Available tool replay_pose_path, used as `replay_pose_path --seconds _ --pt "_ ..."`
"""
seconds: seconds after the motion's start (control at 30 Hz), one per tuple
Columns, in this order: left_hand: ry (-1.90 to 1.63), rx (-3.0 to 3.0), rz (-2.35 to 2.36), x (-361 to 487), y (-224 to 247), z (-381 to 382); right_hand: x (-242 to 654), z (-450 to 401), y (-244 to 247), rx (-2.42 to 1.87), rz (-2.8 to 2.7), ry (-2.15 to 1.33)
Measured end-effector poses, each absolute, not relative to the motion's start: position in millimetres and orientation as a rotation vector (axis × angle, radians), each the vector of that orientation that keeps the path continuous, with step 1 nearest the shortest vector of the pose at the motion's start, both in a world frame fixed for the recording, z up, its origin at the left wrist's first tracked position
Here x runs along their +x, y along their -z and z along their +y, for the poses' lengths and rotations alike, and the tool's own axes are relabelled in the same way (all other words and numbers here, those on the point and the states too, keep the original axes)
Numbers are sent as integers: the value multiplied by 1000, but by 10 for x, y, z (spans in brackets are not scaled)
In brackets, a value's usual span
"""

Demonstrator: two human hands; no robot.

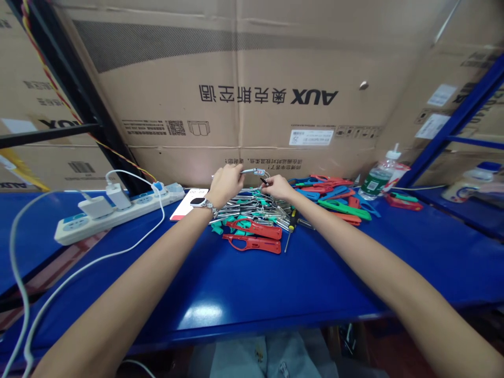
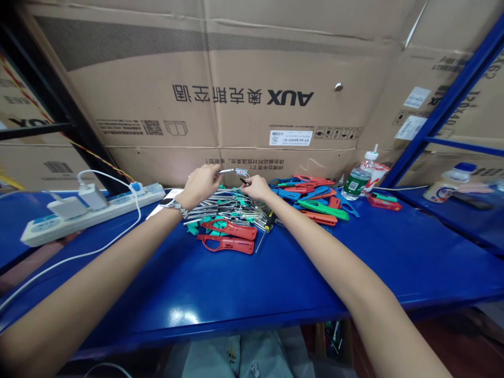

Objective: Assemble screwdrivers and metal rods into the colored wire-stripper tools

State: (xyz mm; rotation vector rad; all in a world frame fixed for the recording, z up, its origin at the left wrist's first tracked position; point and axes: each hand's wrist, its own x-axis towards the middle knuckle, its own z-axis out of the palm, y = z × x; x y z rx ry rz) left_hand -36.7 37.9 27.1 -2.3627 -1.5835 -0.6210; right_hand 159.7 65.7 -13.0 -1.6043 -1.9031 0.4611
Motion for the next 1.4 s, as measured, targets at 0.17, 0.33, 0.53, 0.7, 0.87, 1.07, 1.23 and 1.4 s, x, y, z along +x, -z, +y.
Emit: replay_pose_path --seconds 0.17,0.33,0.53,0.7,0.87,1.07,1.23,1.4 --pt "629 -2365 -1595 -376 -281 359 1635 672 157 -1592 -1910 -431" --pt "630 -2380 -1590 -377 -298 340 1643 722 182 -1593 -1879 -456" --pt "627 -2385 -1555 -407 -273 334 1615 791 275 -1603 -1836 -557" --pt "712 -2344 -1621 -449 -323 352 1630 709 244 -1658 -1821 -472" --pt "841 -2343 -1600 -469 -519 334 1604 518 111 -1524 -1889 -385" --pt "890 -2402 -1576 -474 -823 111 1465 320 -28 -1145 -1922 -569" --pt "859 -2476 -1499 -700 -833 -265 1588 -124 -50 -999 -1873 -692" --pt "830 -2676 -1494 -962 -399 -581 1763 -692 148 -1162 -2068 -416"
